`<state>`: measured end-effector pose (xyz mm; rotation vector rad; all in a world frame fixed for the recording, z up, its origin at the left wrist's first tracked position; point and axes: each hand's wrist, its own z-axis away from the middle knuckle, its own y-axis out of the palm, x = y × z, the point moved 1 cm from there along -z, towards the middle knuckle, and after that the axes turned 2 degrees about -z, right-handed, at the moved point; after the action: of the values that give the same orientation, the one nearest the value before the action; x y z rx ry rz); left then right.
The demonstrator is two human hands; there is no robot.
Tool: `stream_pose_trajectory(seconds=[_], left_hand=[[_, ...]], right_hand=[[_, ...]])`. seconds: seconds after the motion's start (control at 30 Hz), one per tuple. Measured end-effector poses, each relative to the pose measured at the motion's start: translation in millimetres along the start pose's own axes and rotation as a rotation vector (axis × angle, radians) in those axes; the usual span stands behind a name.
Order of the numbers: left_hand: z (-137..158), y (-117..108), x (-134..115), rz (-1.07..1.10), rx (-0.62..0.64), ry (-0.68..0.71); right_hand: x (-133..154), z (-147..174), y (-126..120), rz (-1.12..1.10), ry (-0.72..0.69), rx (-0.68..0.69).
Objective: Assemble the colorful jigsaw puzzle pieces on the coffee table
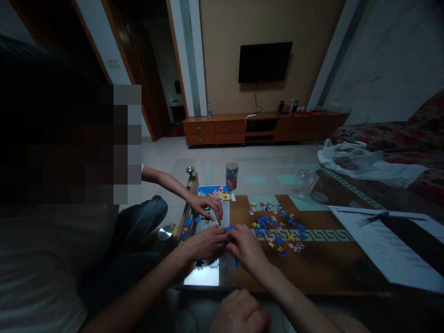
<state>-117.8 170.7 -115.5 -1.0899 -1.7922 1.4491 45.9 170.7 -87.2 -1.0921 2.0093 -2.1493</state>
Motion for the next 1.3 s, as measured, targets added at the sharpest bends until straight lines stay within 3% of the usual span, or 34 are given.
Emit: stream_pose_trajectory(seconds=[0.23,0.53,0.83,1.07,1.3], left_hand=[[6,-4,-1,-0.217,0.071,0.049],[4,-4,0,-0.227,0.03,0.08],[7,0,3,-0.252,0.051,0.072],[11,9,4,-0.183,0.066,-0.027],[28,-4,-2,-0.112,0.023,-0.105]], right_hand=[[0,0,-1,-0.021,-0.005,0.047],[-1,5,-3,-0.095,0.004,0.071],[-2,17,-21,-0.189,0.038,0.047],[-7,40,-34,-0.311,0.004,0.009],[-17,53,-36,-0.325,-0.091,0.037]])
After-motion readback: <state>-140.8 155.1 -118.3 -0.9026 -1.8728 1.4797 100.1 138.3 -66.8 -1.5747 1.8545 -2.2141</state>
